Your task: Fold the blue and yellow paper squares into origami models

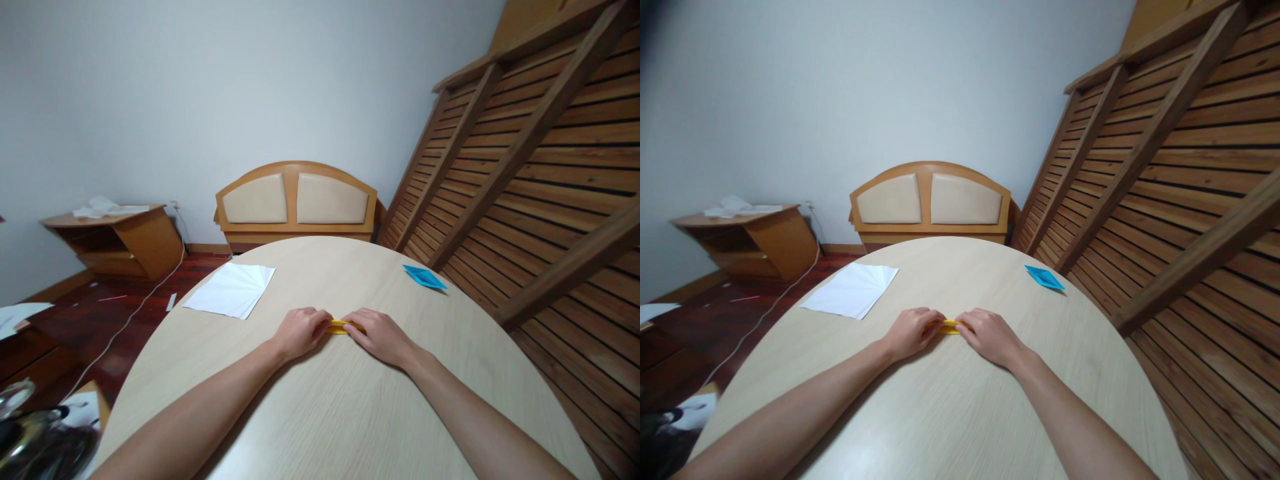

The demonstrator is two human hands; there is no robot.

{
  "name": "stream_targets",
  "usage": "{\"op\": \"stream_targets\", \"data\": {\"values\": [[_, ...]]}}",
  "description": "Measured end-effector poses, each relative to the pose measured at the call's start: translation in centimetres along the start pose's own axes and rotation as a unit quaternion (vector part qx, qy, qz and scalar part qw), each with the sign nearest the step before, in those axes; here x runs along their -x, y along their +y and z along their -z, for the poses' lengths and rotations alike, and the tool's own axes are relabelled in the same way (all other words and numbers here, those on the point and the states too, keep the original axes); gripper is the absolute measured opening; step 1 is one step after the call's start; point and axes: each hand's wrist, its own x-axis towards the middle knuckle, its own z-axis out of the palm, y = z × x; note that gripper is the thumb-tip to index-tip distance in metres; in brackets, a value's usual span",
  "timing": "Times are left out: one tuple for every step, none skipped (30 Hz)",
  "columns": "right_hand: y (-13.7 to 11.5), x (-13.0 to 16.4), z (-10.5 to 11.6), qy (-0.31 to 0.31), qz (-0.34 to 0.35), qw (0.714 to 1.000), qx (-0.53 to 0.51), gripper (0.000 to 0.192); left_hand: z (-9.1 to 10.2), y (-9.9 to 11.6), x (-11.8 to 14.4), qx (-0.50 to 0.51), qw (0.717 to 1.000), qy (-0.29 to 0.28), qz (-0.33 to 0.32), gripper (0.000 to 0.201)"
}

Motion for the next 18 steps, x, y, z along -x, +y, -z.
{"op": "stream_targets", "data": {"values": [[-0.01, 0.0, -0.01, -0.001, 0.0, 1.0, -0.001, 0.026, 0.01, 0.0, -0.01, 0.001, 1.0, 0.0, 0.001, 0.017], [-0.05, 0.0, -0.01, -0.001, -0.001, 1.0, -0.004, 0.027, 0.01, 0.0, -0.02, 0.002, 1.0, 0.002, 0.001, 0.016], [-0.11, 0.0, -0.01, 0.0, -0.001, 1.0, -0.008, 0.028, 0.01, 0.0, -0.03, 0.004, 1.0, 0.005, 0.0, 0.016], [-0.18, 0.01, -0.01, 0.001, -0.002, 1.0, -0.013, 0.028, 0.0, -0.02, -0.04, 0.006, 1.0, 0.008, -0.002, 0.015], [-0.28, 0.02, 0.0, 0.003, -0.003, 1.0, -0.018, 0.028, -0.02, -0.03, -0.04, 0.009, 1.0, 0.013, -0.005, 0.015], [-0.37, 0.04, 0.0, 0.006, -0.003, 1.0, -0.022, 0.027, -0.05, -0.05, -0.04, 0.012, 1.0, 0.018, -0.007, 0.015], [-0.47, 0.06, 0.01, 0.009, -0.002, 1.0, -0.025, 0.028, -0.08, -0.08, -0.03, 0.014, 1.0, 0.023, -0.008, 0.015], [-0.54, 0.07, 0.01, 0.012, -0.002, 1.0, -0.028, 0.029, -0.12, -0.09, -0.01, 0.016, 0.999, 0.027, -0.009, 0.014], [-0.6, 0.09, 0.0, 0.016, -0.002, 0.999, -0.029, 0.031, -0.15, -0.11, 0.01, 0.018, 0.999, 0.031, -0.009, 0.014], [-0.62, 0.11, -0.01, 0.019, -0.002, 0.999, -0.031, 0.033, -0.18, -0.11, 0.03, 0.02, 0.999, 0.035, -0.008, 0.014], [-0.62, 0.12, -0.02, 0.021, -0.001, 0.999, -0.032, 0.036, -0.2, -0.09, 0.05, 0.023, 0.999, 0.038, -0.007, 0.014], [-0.6, 0.13, -0.04, 0.022, 0.001, 0.999, -0.033, 0.039, -0.2, -0.06, 0.07, 0.026, 0.999, 0.041, -0.007, 0.015], [-0.56, 0.14, -0.06, 0.023, 0.003, 0.999, -0.035, 0.043, -0.18, -0.02, 0.09, 0.029, 0.999, 0.044, -0.007, 0.015], [-0.5, 0.14, -0.07, 0.022, 0.006, 0.999, -0.038, 0.047, -0.15, 0.04, 0.1, 0.031, 0.998, 0.047, -0.007, 0.015], [-0.45, 0.14, -0.09, 0.023, 0.007, 0.999, -0.042, 0.048, -0.09, 0.12, 0.12, 0.033, 0.998, 0.049, -0.008, 0.016], [-0.41, 0.14, -0.09, 0.027, 0.005, 0.999, -0.046, 0.047, -0.03, 0.21, 0.14, 0.035, 0.998, 0.051, -0.008, 0.016], [-0.38, 0.14, -0.08, 0.031, 0.0, 0.998, -0.052, 0.044, 0.05, 0.3, 0.15, 0.038, 0.998, 0.051, -0.009, 0.016], [-0.37, 0.13, -0.06, 0.035, -0.007, 0.998, -0.059, 0.041, 0.14, 0.4, 0.16, 0.04, 0.998, 0.05, -0.01, 0.017]]}}
